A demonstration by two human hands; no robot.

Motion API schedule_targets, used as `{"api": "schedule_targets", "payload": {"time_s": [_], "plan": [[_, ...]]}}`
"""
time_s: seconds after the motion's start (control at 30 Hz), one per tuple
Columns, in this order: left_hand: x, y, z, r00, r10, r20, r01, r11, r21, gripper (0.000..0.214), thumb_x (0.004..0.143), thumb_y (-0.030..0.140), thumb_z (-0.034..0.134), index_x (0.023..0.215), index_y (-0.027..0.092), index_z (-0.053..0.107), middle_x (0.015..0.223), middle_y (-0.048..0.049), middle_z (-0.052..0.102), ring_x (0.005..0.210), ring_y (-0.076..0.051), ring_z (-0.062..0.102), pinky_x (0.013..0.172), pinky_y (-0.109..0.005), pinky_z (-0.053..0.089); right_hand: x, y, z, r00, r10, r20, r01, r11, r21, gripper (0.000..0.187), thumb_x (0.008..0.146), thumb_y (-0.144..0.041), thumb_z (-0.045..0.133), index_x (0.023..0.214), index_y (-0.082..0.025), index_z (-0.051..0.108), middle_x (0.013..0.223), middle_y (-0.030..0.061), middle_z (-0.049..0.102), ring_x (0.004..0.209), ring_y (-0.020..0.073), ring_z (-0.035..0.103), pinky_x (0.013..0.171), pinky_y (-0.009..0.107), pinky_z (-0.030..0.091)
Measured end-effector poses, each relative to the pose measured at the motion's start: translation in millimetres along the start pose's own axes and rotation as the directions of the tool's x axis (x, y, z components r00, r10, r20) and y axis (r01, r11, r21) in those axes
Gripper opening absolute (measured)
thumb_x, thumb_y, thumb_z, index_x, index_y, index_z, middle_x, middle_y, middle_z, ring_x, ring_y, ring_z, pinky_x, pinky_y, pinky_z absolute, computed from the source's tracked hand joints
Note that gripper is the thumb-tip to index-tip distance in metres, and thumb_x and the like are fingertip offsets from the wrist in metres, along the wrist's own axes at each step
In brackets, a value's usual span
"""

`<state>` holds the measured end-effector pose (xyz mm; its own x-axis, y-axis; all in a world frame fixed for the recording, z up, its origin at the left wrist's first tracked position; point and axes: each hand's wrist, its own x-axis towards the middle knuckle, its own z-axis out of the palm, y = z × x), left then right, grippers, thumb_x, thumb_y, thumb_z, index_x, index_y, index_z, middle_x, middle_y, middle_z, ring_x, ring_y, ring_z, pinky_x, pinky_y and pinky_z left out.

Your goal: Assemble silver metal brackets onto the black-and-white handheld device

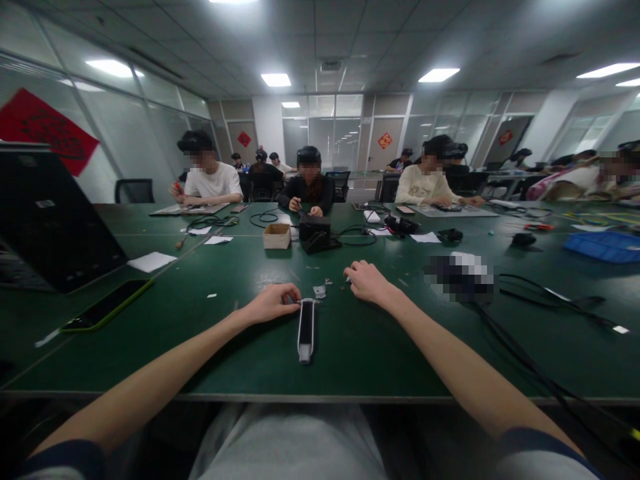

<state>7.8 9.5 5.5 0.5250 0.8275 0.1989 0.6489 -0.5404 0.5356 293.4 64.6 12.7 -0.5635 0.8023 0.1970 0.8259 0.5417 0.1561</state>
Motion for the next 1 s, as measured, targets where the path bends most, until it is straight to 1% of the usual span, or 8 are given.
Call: {"api": "schedule_targets", "payload": {"time_s": [0.27, 0.43, 0.5, 0.6, 0.67, 0.73, 0.83, 1.0], "plan": [[0, 3, -2.1, 1.000, 0.005, 0.020, -0.006, 0.999, 0.053, 0.020, 0.078, 0.031, 0.065, 0.094, 0.018, 0.065, 0.089, -0.0011, 0.068, 0.069, -0.014, 0.060, 0.064, -0.024, 0.045, 4, 5, 8, 0.999, 0.033, 0.039, -0.037, 0.996, 0.081, 0.020, 0.088, -0.011, 0.049, 0.095, -0.013, 0.067, 0.096, 0.0119, 0.066, 0.092, 0.0224, 0.060, 0.078, 0.029, 0.043], [0, 7, -9.6, 0.997, -0.051, -0.053, 0.052, 0.998, 0.020, 0.029, 0.079, 0.038, 0.063, 0.100, 0.017, 0.063, 0.093, -0.0039, 0.068, 0.070, -0.016, 0.060, 0.064, -0.027, 0.045, 0, -7, -8, 0.976, -0.039, -0.213, 0.057, 0.996, 0.076, 0.017, 0.091, -0.014, 0.049, 0.096, -0.013, 0.065, 0.096, 0.0115, 0.065, 0.091, 0.0227, 0.057, 0.079, 0.032, 0.043], [0, 9, -9.9, 0.987, -0.085, -0.137, 0.080, 0.996, -0.045, 0.029, 0.083, 0.040, 0.057, 0.098, 0.017, 0.063, 0.093, -0.0046, 0.067, 0.071, -0.016, 0.059, 0.064, -0.027, 0.045, -3, -20, -14, 0.926, -0.156, -0.343, 0.190, 0.979, 0.069, 0.017, 0.092, -0.015, 0.049, 0.099, -0.013, 0.064, 0.098, 0.0112, 0.064, 0.092, 0.0225, 0.056, 0.079, 0.033, 0.043], [2, 9, -6.6, 0.969, -0.144, -0.201, 0.092, 0.965, -0.247, 0.034, 0.087, 0.046, 0.051, 0.099, 0.015, 0.061, 0.087, -0.0046, 0.066, 0.065, -0.014, 0.057, 0.058, -0.025, 0.045, -6, -46, -18, 0.806, -0.355, -0.474, 0.426, 0.904, 0.047, 0.018, 0.094, -0.014, 0.046, 0.100, -0.015, 0.063, 0.097, 0.0098, 0.065, 0.089, 0.0205, 0.054, 0.076, 0.032, 0.041], [3, 9, -3.8, 0.975, -0.163, -0.149, 0.094, 0.916, -0.391, 0.038, 0.086, 0.048, 0.051, 0.103, 0.014, 0.058, 0.075, -0.0015, 0.063, 0.056, -0.011, 0.052, 0.051, -0.022, 0.041, -7, -63, -17, 0.733, -0.444, -0.515, 0.531, 0.847, 0.025, 0.021, 0.096, -0.015, 0.043, 0.099, -0.015, 0.063, 0.095, 0.0092, 0.065, 0.088, 0.0192, 0.054, 0.075, 0.031, 0.041], [3, 11, -2.3, 0.986, -0.154, -0.057, 0.107, 0.865, -0.490, 0.040, 0.084, 0.047, 0.055, 0.106, 0.014, 0.056, 0.064, 0.0032, 0.056, 0.048, -0.009, 0.046, 0.046, -0.021, 0.036, -9, -76, -15, 0.704, -0.483, -0.520, 0.576, 0.817, 0.021, 0.024, 0.098, -0.016, 0.039, 0.099, -0.016, 0.063, 0.095, 0.0092, 0.065, 0.090, 0.0190, 0.055, 0.075, 0.031, 0.041], [3, 14, -4.9, 0.988, -0.155, 0.027, 0.144, 0.824, -0.548, 0.036, 0.079, 0.043, 0.061, 0.101, 0.014, 0.058, 0.060, 0.0052, 0.052, 0.047, -0.007, 0.043, 0.045, -0.019, 0.033, -10, -85, -15, 0.754, -0.466, -0.463, 0.556, 0.828, 0.072, 0.029, 0.099, -0.020, 0.035, 0.103, -0.019, 0.063, 0.099, 0.0094, 0.065, 0.095, 0.0195, 0.055, 0.079, 0.032, 0.040], [5, 9, -18.8, 0.965, -0.263, -0.006, 0.232, 0.861, -0.454, 0.025, 0.078, 0.034, 0.058, 0.090, 0.013, 0.063, 0.065, 0.0004, 0.058, 0.050, -0.008, 0.046, 0.045, -0.019, 0.033, -10, -73, -19, 0.866, -0.339, -0.369, 0.419, 0.894, 0.161, 0.024, 0.097, -0.024, 0.042, 0.109, -0.016, 0.062, 0.105, 0.0131, 0.064, 0.096, 0.0229, 0.055, 0.081, 0.035, 0.040]]}}
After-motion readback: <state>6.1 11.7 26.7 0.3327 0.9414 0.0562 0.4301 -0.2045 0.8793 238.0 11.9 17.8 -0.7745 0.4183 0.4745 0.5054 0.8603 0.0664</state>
